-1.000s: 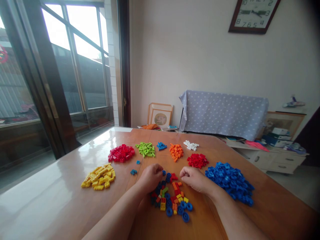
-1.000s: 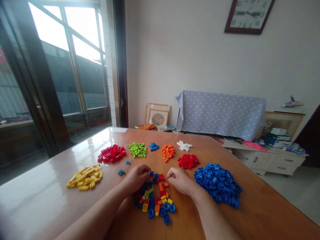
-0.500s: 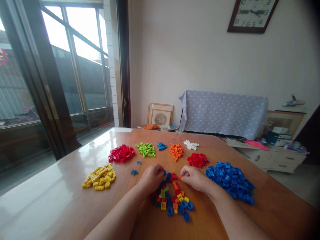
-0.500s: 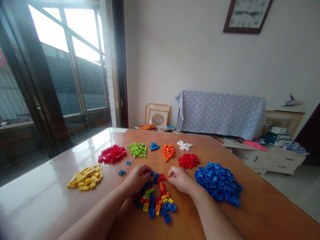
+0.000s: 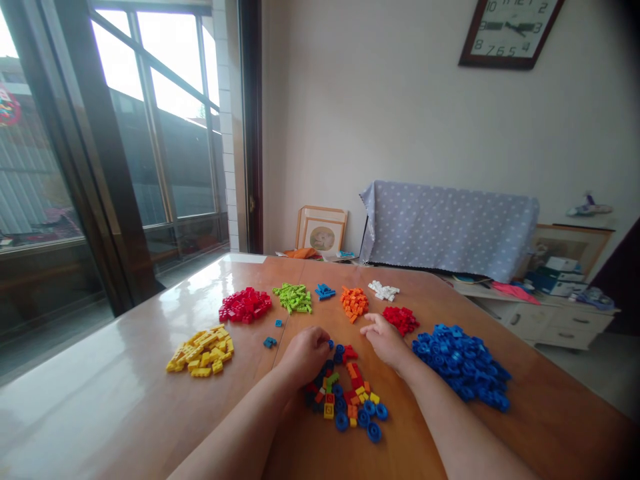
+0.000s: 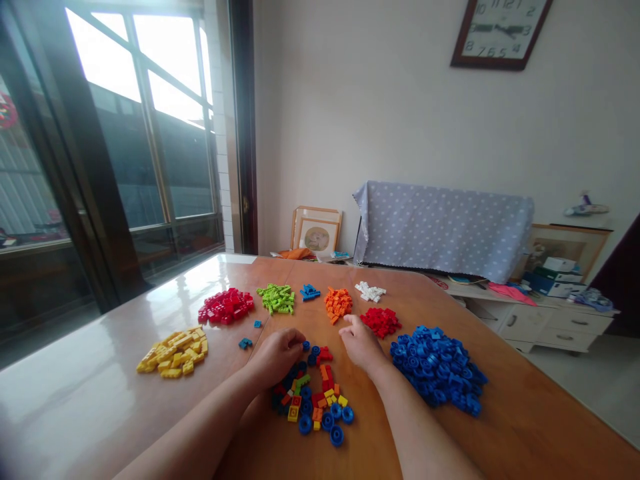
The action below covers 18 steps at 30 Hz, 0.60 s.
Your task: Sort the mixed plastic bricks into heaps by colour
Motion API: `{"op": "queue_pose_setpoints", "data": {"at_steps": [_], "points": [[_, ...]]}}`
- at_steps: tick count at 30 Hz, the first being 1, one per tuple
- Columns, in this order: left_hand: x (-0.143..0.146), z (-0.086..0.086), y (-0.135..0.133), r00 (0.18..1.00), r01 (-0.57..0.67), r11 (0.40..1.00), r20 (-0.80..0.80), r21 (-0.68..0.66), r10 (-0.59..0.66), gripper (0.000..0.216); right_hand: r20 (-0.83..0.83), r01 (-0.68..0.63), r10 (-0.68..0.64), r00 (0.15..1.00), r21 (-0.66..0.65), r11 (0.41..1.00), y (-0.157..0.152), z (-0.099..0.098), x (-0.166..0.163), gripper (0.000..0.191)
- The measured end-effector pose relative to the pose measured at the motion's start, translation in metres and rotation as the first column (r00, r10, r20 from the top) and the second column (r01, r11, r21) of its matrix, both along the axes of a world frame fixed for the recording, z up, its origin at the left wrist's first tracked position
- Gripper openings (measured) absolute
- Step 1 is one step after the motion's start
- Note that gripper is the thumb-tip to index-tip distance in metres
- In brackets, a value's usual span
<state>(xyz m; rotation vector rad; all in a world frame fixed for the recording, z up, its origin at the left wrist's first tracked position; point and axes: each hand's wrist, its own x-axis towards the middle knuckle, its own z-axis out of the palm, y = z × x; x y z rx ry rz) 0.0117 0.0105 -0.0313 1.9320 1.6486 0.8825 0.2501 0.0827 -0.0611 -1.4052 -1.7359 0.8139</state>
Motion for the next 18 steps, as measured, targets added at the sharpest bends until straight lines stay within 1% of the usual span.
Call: {"op": "queue_pose_setpoints", "data": {"at_steps": [2, 5, 8, 11, 14, 18], "points": [[0.000, 0.000, 0.000, 1.000, -0.002, 1.000, -0.007, -0.001, 0.002, 0.020, -0.079, -0.016, 0.015, 0.997, -0.010, 1.000, 0.001, 0.000, -0.001, 0.057], [0.000, 0.000, 0.000, 1.000, 0.002, 1.000, -0.017, -0.002, -0.002, 0.019, -0.106, 0.026, -0.027, 0.994, -0.013, 1.000, 0.004, -0.003, 0.003, 0.055], [0.000, 0.000, 0.000, 1.000, 0.005, 1.000, -0.031, 0.001, -0.005, 0.019, -0.033, 0.104, -0.103, 0.994, 0.021, 0.994, 0.007, -0.006, 0.008, 0.048], [0.000, 0.000, 0.000, 0.999, -0.001, 1.000, -0.053, 0.004, 0.001, 0.019, 0.093, 0.149, -0.154, 0.984, 0.058, 0.987, 0.009, -0.006, 0.008, 0.045], [0.000, -0.001, 0.001, 0.997, -0.007, 1.000, -0.071, 0.011, 0.008, 0.021, 0.205, 0.139, -0.152, 0.967, 0.073, 0.988, 0.008, -0.002, 0.004, 0.044], [-0.001, -0.004, 0.002, 0.997, -0.008, 0.999, -0.071, 0.032, 0.010, 0.021, 0.264, 0.115, -0.124, 0.957, 0.051, 0.992, 0.004, 0.003, -0.002, 0.047]]}}
